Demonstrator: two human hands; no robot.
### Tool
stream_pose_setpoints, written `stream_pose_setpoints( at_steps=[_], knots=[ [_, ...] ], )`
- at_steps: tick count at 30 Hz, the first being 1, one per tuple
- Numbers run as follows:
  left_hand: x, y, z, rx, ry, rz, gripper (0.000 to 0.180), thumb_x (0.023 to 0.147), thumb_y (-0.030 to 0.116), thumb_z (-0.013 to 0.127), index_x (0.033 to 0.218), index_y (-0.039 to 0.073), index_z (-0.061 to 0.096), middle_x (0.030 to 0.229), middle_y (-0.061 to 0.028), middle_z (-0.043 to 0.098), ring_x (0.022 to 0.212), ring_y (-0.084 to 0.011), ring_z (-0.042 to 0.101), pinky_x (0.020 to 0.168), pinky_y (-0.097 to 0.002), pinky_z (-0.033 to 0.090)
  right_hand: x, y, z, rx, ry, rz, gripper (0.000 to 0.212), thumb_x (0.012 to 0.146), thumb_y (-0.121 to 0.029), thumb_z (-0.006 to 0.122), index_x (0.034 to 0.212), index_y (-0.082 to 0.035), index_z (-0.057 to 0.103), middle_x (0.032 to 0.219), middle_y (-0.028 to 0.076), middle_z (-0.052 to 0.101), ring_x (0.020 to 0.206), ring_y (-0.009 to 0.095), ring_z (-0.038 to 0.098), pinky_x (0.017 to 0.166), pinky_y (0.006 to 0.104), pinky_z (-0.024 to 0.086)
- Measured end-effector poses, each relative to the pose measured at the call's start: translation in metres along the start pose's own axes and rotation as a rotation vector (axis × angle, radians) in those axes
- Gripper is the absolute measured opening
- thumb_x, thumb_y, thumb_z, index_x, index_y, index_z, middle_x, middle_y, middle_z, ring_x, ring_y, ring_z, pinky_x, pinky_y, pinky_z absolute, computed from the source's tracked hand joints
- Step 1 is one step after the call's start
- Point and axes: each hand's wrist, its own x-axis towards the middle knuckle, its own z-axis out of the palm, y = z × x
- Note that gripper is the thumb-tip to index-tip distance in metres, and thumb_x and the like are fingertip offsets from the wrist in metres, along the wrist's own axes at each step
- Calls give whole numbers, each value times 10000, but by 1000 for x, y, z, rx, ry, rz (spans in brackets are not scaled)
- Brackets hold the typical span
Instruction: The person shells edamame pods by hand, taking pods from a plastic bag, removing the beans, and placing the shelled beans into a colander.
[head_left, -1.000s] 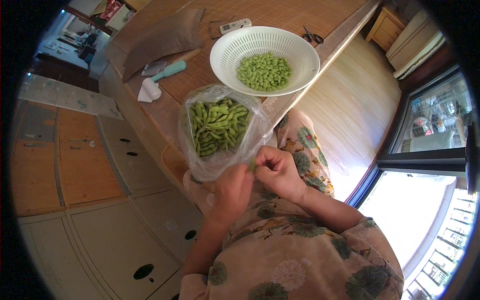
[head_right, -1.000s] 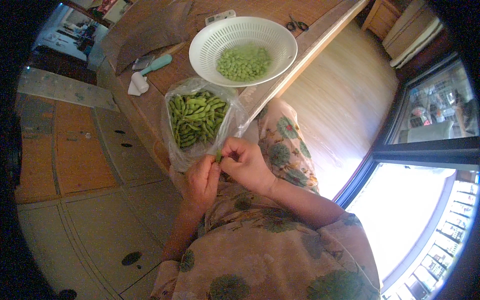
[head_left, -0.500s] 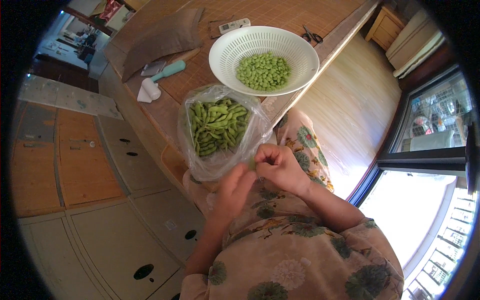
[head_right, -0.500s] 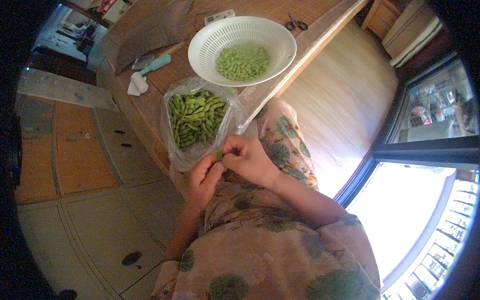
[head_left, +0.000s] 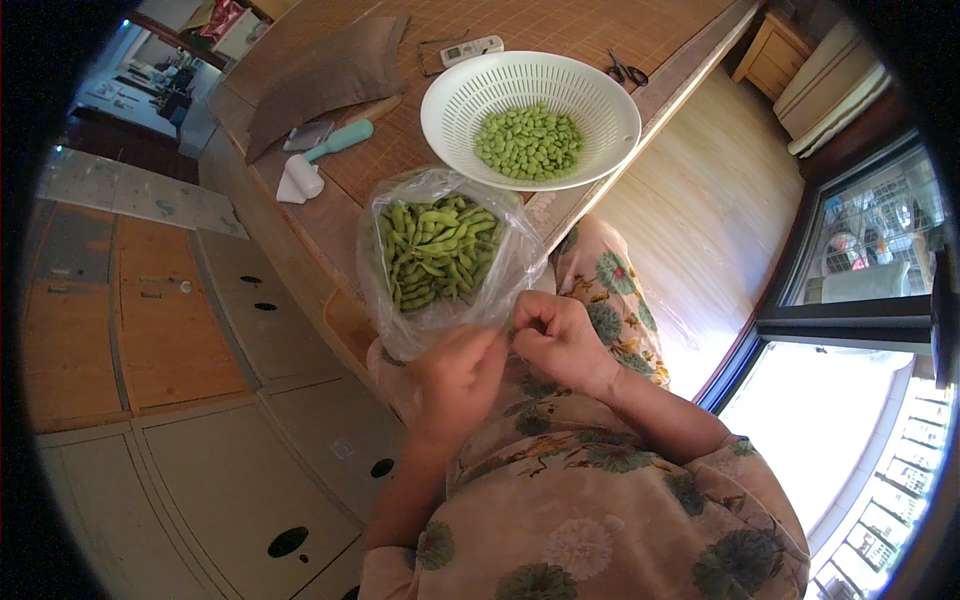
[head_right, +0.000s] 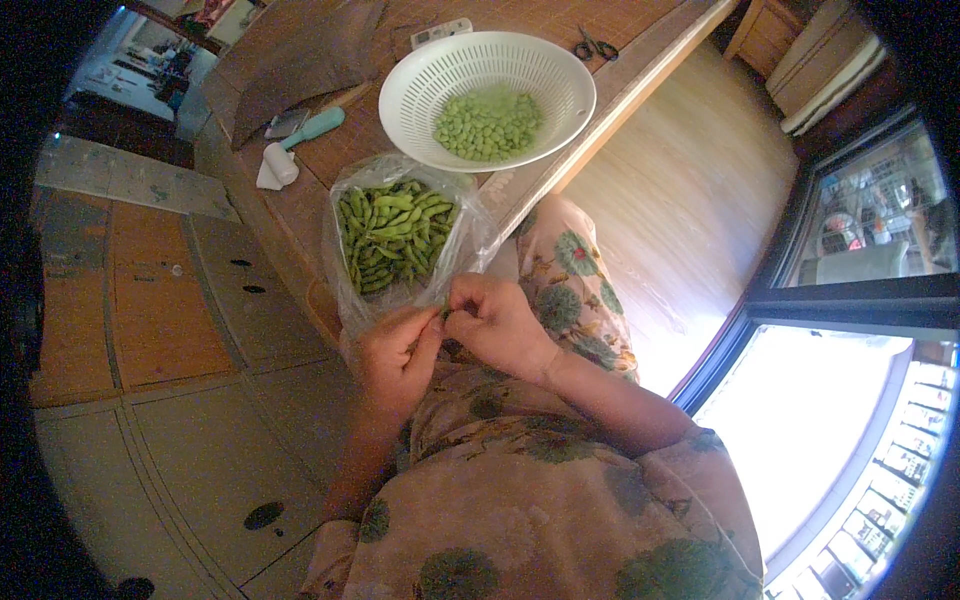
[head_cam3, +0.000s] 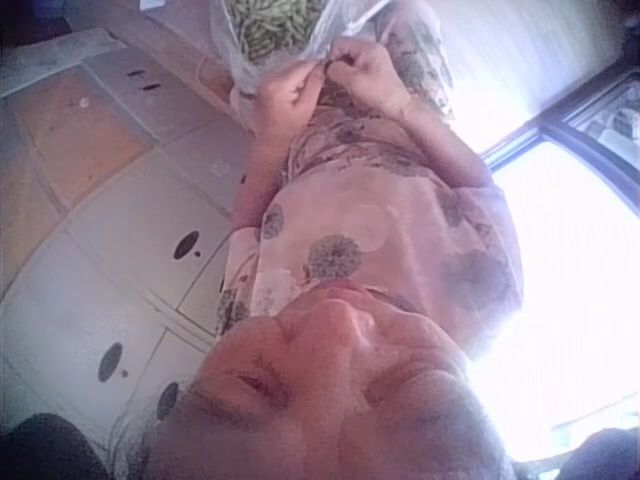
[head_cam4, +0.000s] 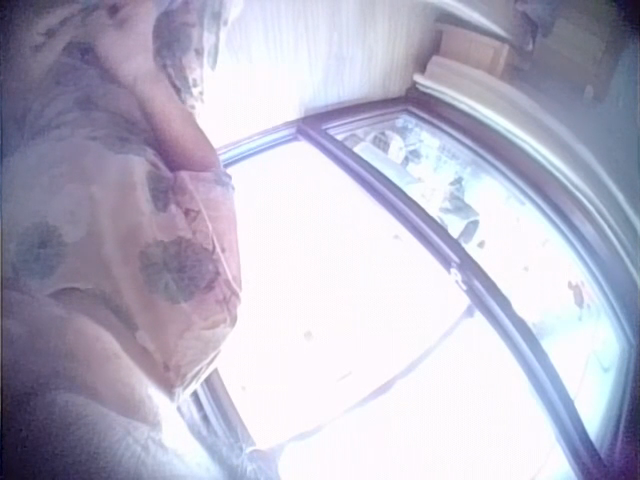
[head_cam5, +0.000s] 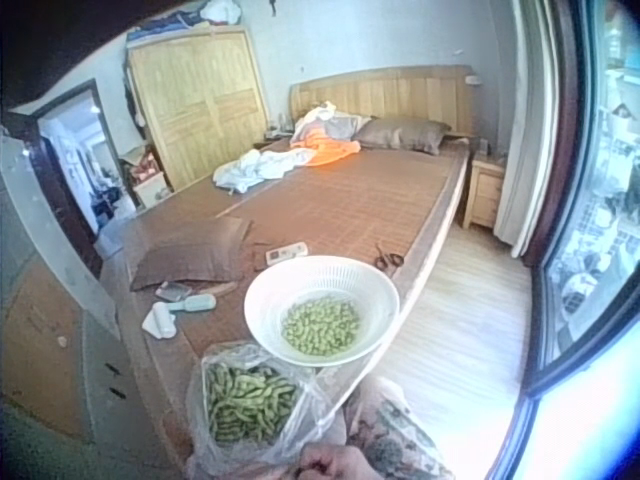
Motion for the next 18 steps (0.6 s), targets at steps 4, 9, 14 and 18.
stream_pose_setpoints(
  at_steps=[4, 9, 14, 18],
  knots=[
    [-8, -7, 6, -296, 28, -256, 144, 904, 74, 589, 962, -54, 620, 768, -90, 614, 693, -168, 590, 645, -283, 464, 2, -3, 0, 19, 7, -12, 121, 795, 52, 526, 725, -36, 481, 649, -49, 448, 565, 27, 390, 468, 219, 296],
    [-5, -6, 1, -519, -29, -452, 208, 948, 135, 559, 986, -59, 623, 780, -28, 621, 723, -100, 573, 665, -245, 460, 5, 5, -9, 88, -123, -27, 125, 800, 70, 510, 739, -36, 482, 696, -50, 453, 640, 30, 400, 547, 212, 323],
    [1, -3, -3, -682, -63, -584, 247, 950, 187, 573, 994, -48, 633, 777, -16, 634, 714, -89, 577, 665, -222, 457, 6, 3, -11, 128, -153, -40, 121, 801, 80, 516, 757, -30, 491, 730, -53, 460, 688, 28, 406, 578, 212, 336],
    [1, -4, -1, -547, -18, -531, 225, 946, 174, 586, 964, -44, 639, 779, -17, 643, 706, -81, 583, 658, -220, 463, 3, -6, -6, 183, -40, 86, 89, 816, 65, 574, 819, -23, 560, 763, -33, 496, 735, 33, 458, 605, 208, 384]
  ],
)
